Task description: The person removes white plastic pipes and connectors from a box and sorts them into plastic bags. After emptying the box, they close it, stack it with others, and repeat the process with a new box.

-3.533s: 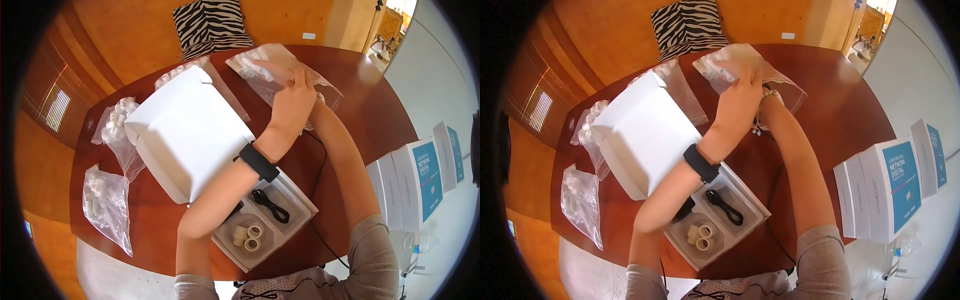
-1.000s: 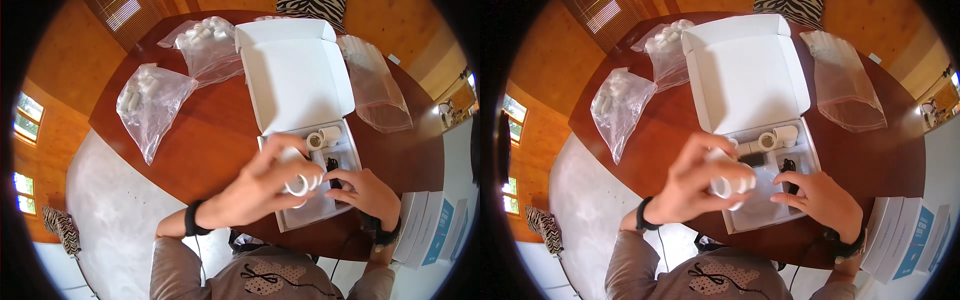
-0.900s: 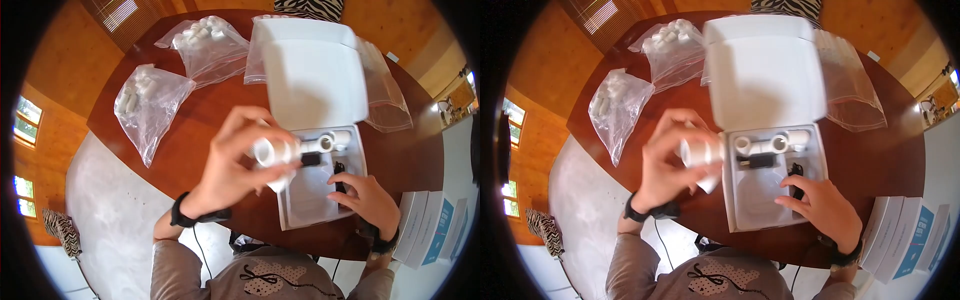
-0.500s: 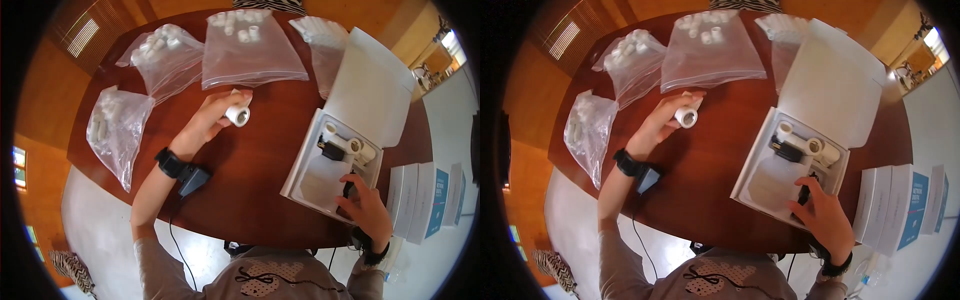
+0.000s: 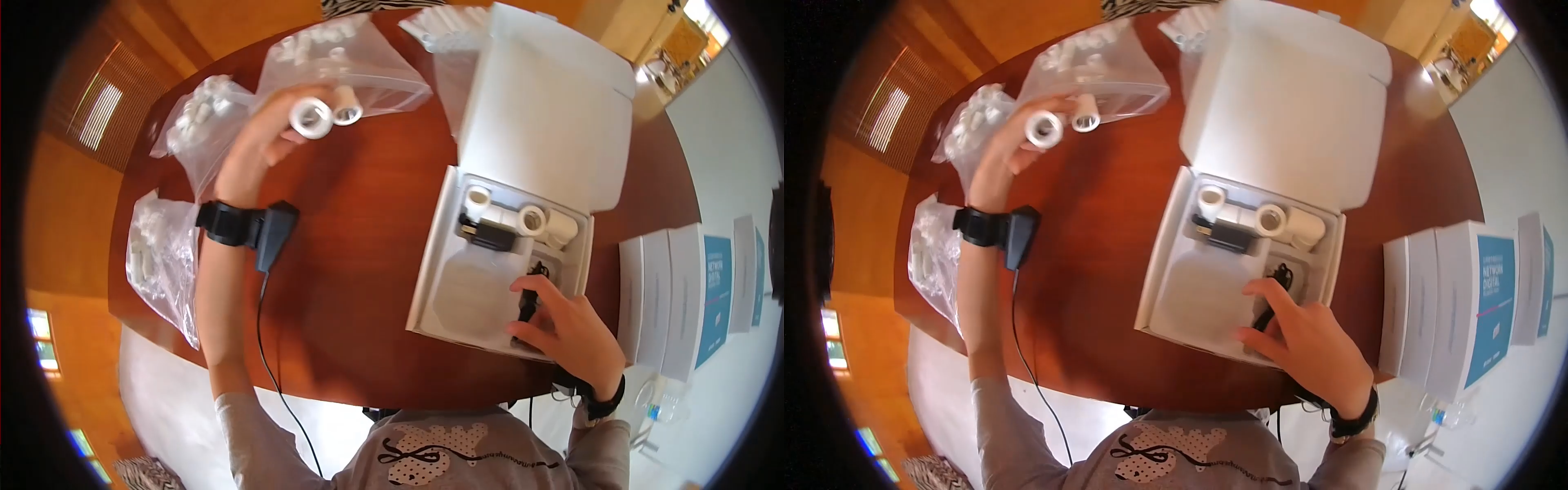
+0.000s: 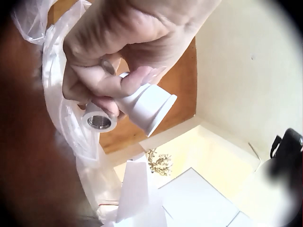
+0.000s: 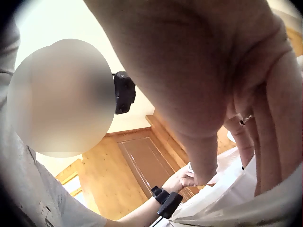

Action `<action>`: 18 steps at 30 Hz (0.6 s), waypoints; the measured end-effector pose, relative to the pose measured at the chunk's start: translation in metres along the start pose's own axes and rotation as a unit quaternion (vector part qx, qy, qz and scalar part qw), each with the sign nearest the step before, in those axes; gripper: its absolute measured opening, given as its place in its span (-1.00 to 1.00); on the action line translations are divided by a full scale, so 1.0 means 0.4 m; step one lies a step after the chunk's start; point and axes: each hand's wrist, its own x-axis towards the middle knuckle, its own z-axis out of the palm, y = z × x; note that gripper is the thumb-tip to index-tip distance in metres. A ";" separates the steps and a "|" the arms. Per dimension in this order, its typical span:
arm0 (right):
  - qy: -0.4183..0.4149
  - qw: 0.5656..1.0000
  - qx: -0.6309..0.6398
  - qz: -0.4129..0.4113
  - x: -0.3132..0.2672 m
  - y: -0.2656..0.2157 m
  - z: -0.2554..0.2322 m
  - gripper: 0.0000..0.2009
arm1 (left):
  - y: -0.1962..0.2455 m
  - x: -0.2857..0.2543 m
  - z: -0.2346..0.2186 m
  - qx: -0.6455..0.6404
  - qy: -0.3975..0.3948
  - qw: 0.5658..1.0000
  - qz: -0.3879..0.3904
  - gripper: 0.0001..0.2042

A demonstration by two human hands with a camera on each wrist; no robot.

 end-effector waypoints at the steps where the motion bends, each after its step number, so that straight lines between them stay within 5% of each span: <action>1: -0.005 1.000 0.001 -0.003 0.000 0.003 -0.003 -0.62 | 0.006 0.012 -0.002 0.031 0.000 0.999 -0.009 -0.75; 5: 0.009 0.999 0.015 -0.037 -0.005 0.031 0.005 -0.60 | -0.037 0.082 -0.004 0.103 0.027 0.994 -0.022 -0.82; 8: 0.011 0.999 0.008 -0.047 -0.002 0.038 0.007 -0.60 | -0.060 0.079 0.010 -0.124 0.089 0.988 0.010 -0.80; 9: 0.007 0.999 0.005 -0.049 -0.002 0.039 0.005 -0.60 | -0.100 0.153 -0.066 -0.162 0.073 0.984 -0.022 -0.80; 12: -0.002 0.999 0.014 -0.044 0.000 0.042 0.004 -0.58 | -0.093 0.163 -0.040 -0.024 0.073 0.995 0.060 -0.80; 13: 0.000 0.999 0.016 -0.048 0.000 0.044 0.005 -0.58 | -0.093 0.163 -0.020 0.189 0.144 0.965 0.115 -0.78; 14: 0.002 0.999 0.019 -0.051 -0.001 0.047 0.006 -0.58 | -0.096 0.162 0.006 0.392 0.204 0.882 0.164 -0.76; 15: 0.006 0.998 0.021 -0.053 -0.002 0.049 0.007 -0.58 | -0.101 0.161 0.025 0.573 0.252 0.752 0.207 -0.74; 18: 0.011 0.998 0.001 -0.064 -0.003 0.056 0.011 -0.59 | -0.159 0.180 0.008 0.599 0.148 0.742 0.260 -0.69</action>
